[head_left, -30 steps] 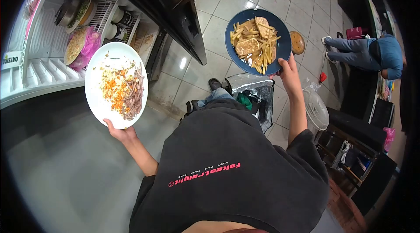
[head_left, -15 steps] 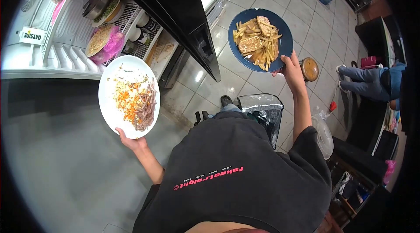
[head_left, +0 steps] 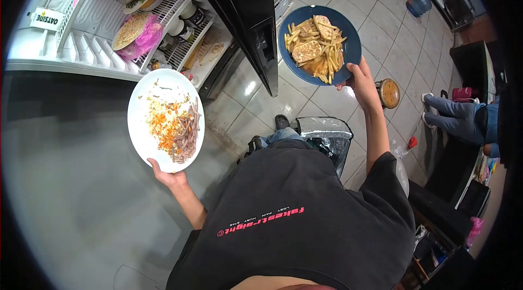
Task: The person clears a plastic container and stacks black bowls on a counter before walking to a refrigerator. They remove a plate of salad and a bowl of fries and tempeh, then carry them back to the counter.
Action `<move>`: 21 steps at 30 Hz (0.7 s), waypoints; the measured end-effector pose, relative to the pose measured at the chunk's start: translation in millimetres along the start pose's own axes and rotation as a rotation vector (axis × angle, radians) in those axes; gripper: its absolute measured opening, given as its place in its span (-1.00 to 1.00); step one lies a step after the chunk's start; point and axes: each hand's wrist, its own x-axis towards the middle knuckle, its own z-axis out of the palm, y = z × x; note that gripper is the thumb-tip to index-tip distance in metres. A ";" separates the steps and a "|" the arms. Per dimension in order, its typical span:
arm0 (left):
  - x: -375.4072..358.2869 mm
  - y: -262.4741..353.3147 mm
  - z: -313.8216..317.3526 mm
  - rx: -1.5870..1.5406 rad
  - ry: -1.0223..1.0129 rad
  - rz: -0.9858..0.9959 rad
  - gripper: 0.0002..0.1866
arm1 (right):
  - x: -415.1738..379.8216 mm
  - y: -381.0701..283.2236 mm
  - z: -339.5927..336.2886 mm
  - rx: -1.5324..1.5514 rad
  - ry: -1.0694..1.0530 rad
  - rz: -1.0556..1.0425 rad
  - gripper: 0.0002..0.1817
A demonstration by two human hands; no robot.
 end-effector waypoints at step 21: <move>-8.8 1.2 4.9 -0.001 0.033 0.010 -0.32 | 11.5 13.2 23.7 0.035 -0.082 0.007 -0.49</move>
